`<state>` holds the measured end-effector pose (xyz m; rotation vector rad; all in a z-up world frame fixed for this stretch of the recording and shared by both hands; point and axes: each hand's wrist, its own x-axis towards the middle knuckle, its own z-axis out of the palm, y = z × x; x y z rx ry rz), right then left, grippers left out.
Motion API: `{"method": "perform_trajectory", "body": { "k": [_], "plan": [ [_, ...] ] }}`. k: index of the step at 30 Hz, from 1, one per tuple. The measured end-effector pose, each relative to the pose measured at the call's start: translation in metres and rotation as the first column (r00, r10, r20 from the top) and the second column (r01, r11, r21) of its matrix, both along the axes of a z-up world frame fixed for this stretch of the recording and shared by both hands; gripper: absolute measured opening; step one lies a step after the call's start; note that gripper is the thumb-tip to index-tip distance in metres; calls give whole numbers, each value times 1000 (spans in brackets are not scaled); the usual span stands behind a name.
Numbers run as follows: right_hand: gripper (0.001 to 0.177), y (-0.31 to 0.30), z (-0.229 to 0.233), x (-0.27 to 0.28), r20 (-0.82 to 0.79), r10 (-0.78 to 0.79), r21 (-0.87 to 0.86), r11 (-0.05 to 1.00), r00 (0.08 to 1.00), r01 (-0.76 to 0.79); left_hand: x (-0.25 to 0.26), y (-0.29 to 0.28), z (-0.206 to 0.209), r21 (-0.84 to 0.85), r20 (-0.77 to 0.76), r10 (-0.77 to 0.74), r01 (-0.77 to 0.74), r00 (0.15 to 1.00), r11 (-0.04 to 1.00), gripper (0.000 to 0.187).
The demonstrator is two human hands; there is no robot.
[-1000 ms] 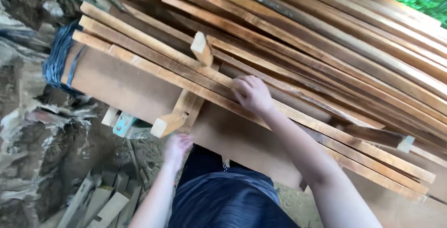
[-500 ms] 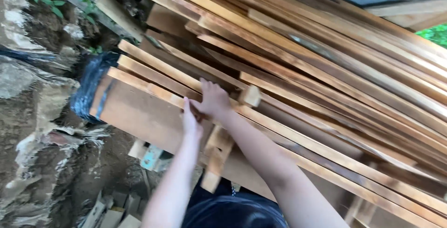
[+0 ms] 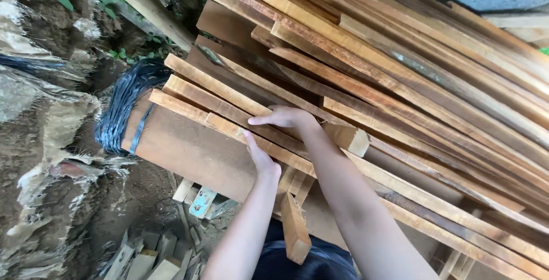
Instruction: Organizing and tying together long wooden planks into bundles.
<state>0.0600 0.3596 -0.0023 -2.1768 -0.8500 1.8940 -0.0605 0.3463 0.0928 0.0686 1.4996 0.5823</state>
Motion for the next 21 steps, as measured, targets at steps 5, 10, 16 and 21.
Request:
{"method": "perform_trajectory", "body": {
  "k": [5,10,16,21],
  "plan": [
    [114,0,13,-1,-8,5,-7,1000,1000,-5,13,1,41,12,-22,20,-20,1000,1000,114],
    [109,0,-3,0,-8,-11,2,1000,1000,11,17,-6,32,76,-38,83,-80,996,994,98],
    [104,-7,-11,-2,24,-38,63,997,999,37,3,-8,2,120,-10,81,-79,997,990,98],
    [69,-37,41,-26,327,-287,712,701,901,-35,-44,-11,-76,75,168,218,-233,961,970,98]
  ]
}}
